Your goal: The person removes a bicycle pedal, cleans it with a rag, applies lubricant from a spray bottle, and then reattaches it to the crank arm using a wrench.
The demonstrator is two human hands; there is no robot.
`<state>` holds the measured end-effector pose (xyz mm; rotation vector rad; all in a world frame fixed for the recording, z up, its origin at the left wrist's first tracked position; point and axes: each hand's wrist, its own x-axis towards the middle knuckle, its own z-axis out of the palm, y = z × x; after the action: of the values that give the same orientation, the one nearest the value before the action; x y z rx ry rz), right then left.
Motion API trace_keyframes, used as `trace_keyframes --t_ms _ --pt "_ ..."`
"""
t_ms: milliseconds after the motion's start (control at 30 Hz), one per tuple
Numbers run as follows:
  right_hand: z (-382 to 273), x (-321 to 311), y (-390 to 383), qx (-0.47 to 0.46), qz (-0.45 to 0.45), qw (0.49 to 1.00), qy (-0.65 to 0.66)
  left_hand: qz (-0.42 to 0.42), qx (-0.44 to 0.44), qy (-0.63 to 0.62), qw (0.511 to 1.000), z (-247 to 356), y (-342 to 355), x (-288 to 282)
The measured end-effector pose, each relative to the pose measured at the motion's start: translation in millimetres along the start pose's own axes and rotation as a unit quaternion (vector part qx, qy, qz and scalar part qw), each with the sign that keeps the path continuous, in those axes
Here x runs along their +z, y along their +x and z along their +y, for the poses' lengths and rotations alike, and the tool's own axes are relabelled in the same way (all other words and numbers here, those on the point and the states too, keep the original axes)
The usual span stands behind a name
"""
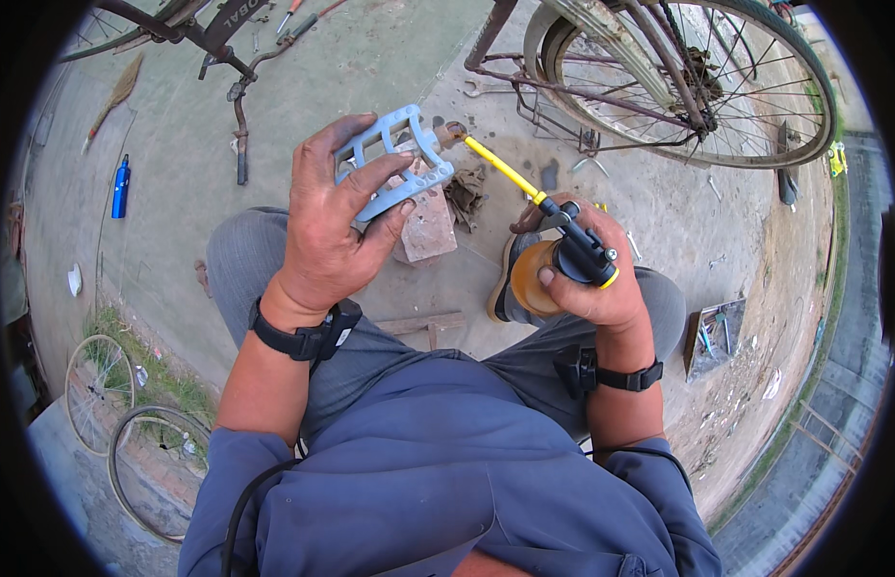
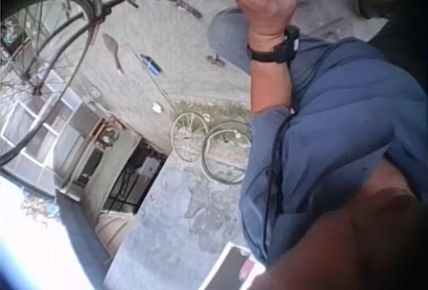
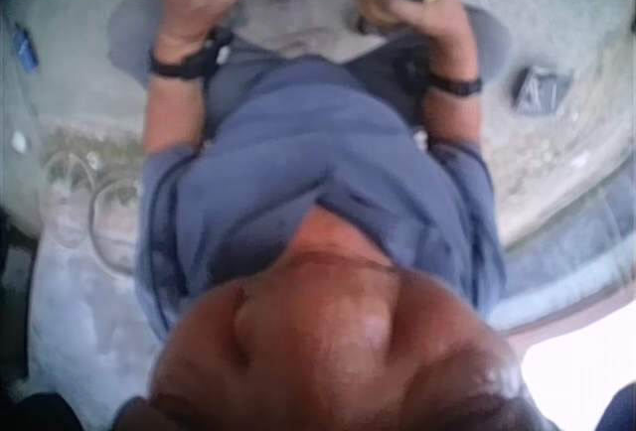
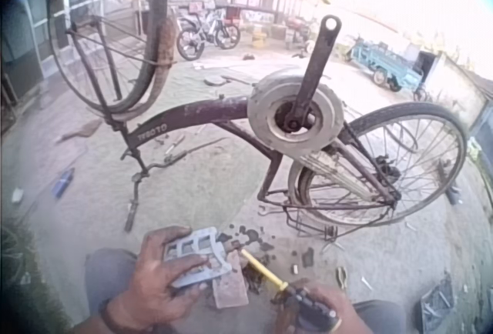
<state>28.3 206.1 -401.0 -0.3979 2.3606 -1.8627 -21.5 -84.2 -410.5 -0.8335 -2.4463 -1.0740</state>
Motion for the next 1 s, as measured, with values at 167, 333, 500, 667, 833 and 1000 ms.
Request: trace_keyframes --t_ms 167,333,500,667,833,1000 --pt "0.7 0.1 -0.7 -0.007 0.003 1.000 -0.019 0.016 -0.003 -0.018 1.000 0.4 0.8 2.3" --pt "-2.4 0.1 0.6 -0.010 0.004 1.000 -0.003 0.021 -0.011 -0.028 0.999 1.0 0.9 2.9" --pt "-4.6 0.0 1.1 0.006 0.015 1.000 0.001 0.013 -0.022 -0.035 0.999 1.1 0.5 2.1" --pt "-5.6 -0.7 0.9 0.008 0.002 1.000 -0.022 0.016 -0.024 -0.047 0.998 0.6 0.6 3.4" --pt "-2.9 1.2 2.1 -0.025 -0.003 1.000 0.007 0.013 -0.029 -0.060 0.998 0.7 0.0 3.8" --pt "2.2 1.0 2.2 -0.040 -0.003 0.999 0.002 0.013 -0.030 -0.073 0.997 0.1 0.0 4.3"
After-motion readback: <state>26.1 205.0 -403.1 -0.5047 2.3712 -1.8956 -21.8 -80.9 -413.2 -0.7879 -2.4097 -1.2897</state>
